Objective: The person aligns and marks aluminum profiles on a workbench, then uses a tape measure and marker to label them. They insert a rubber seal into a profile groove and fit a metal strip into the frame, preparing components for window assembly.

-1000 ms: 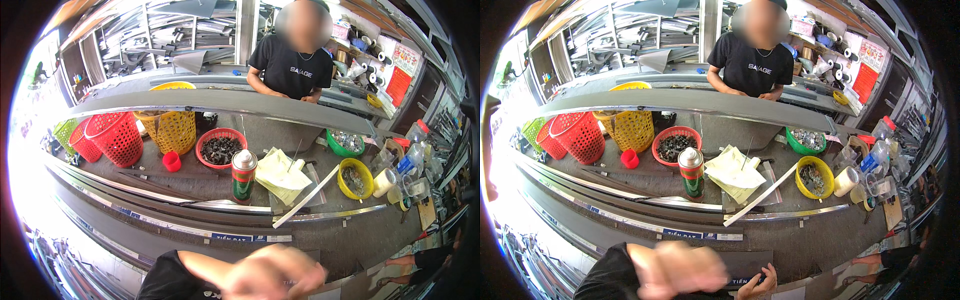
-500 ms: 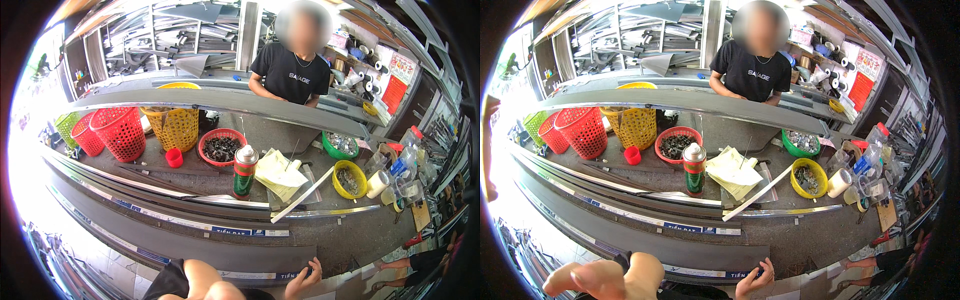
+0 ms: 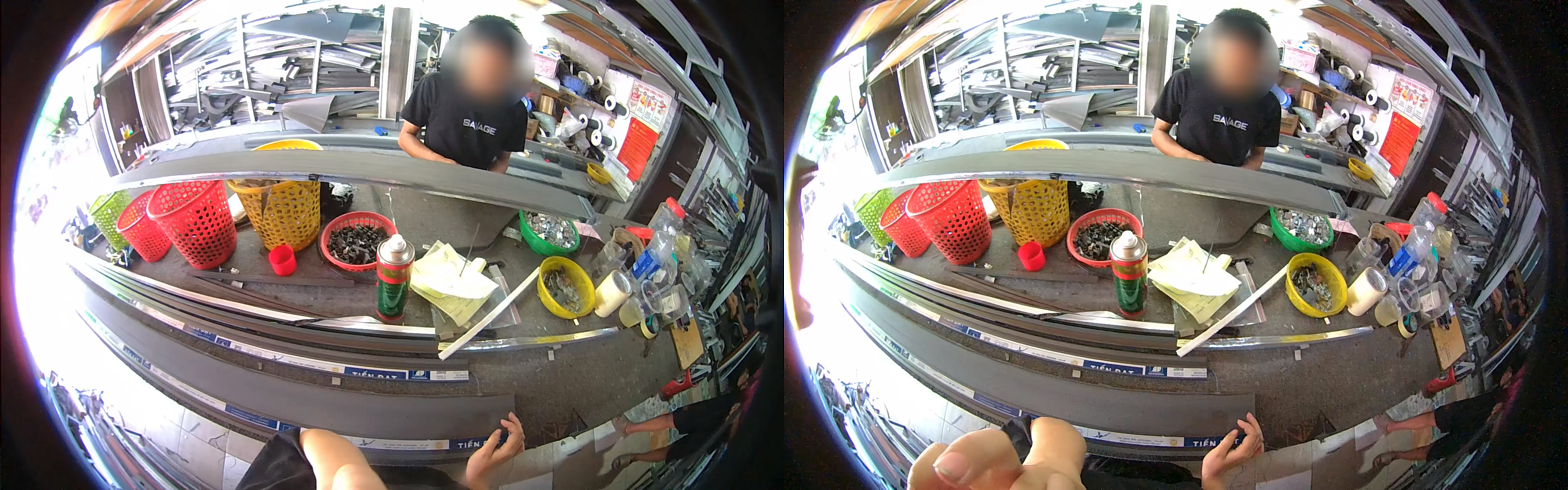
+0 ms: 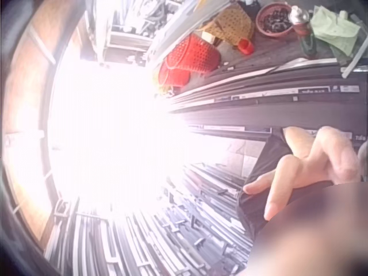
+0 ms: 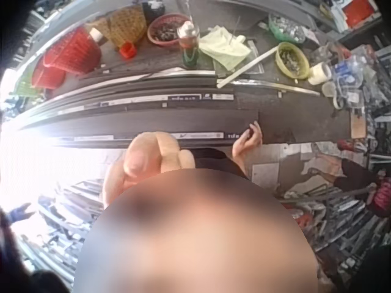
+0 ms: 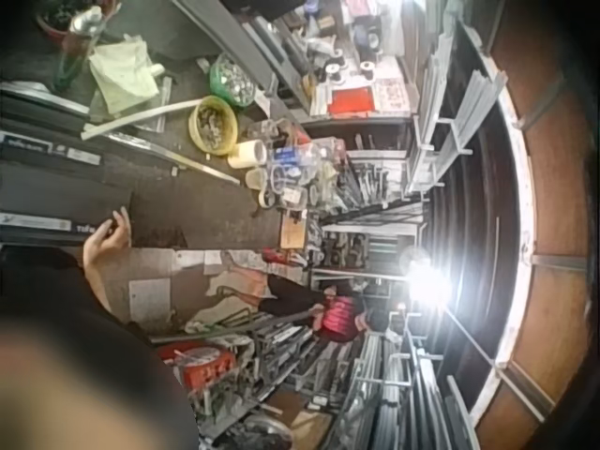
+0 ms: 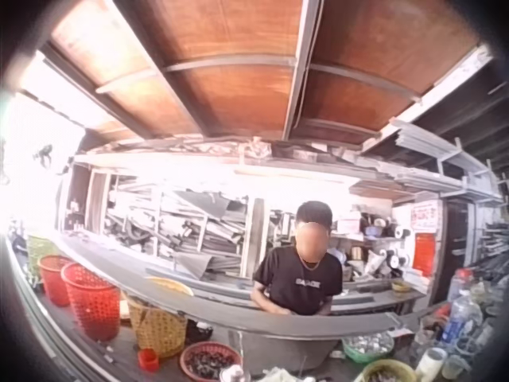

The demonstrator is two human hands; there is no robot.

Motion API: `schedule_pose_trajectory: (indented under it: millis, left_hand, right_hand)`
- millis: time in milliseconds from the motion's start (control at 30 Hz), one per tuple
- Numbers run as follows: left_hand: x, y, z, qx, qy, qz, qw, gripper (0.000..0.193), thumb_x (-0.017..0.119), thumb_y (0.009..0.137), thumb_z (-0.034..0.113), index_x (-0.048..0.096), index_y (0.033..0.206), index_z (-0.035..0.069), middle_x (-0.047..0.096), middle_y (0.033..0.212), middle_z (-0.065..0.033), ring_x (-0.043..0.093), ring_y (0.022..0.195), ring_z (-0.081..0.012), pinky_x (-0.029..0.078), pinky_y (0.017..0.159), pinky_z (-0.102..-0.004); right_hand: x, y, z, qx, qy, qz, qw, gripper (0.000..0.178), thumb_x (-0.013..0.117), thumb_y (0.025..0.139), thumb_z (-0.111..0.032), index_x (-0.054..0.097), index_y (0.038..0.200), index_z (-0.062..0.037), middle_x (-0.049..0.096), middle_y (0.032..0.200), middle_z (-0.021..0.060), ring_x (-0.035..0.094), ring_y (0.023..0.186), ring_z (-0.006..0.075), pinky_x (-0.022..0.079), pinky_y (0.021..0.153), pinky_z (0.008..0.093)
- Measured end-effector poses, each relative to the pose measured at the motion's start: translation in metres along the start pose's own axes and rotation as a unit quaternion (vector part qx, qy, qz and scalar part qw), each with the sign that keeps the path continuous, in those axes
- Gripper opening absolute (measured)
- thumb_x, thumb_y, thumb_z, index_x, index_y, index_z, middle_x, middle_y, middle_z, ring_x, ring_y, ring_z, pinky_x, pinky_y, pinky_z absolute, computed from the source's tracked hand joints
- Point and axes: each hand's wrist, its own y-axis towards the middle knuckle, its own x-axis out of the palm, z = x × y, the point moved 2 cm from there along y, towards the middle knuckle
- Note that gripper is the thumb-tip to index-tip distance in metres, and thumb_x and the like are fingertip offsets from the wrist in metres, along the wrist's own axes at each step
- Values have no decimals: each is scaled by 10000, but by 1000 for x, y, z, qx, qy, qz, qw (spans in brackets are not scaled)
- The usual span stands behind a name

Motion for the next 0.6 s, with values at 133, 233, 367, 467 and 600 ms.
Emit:
schedule_pose_trajectory:
  millis: [133,233,367,467,600]
  left_hand:
    - [-4,-11,-23,144,47,-7,988,248,616,970,445,765,1083,282,390,1569,-72,670,1015,-487,376,1014,-501]
    - [12,-21,-30,145,44,51,987,280,550,1014,437,747,1099,259,411,1532,-81,644,1033,-516,367,1023,-525]
    - [21,-24,-30,148,33,39,988,303,489,1044,398,742,1095,240,441,1486,-94,661,1019,-465,349,1042,-519]
    - [24,-23,-29,149,51,67,985,280,512,1029,393,743,1082,244,453,1466,-99,675,991,-417,355,1025,-488]
    - [24,-23,-32,149,73,108,980,237,557,1001,375,742,1065,241,464,1446,-90,679,963,-392,360,1005,-472]
  right_hand:
    - [0,1,3,-24,0,14,1000,165,518,927,-138,577,1052,-48,628,1240,150,565,1146,323,317,1035,477]
    - [1,0,4,-22,7,18,1000,186,511,916,-146,575,1057,-44,627,1244,143,560,1160,320,304,1052,474]
    - [1,0,3,-16,8,13,1000,187,506,922,-154,573,1056,-42,628,1236,143,561,1160,320,305,1054,474]
    - [-1,2,1,-7,9,-3,1000,174,498,944,-164,570,1050,-45,621,1237,152,557,1154,327,306,1043,480]
    - [-6,7,-11,-52,-26,21,998,156,518,974,-151,579,1054,-31,657,1153,151,617,1078,290,397,993,452]
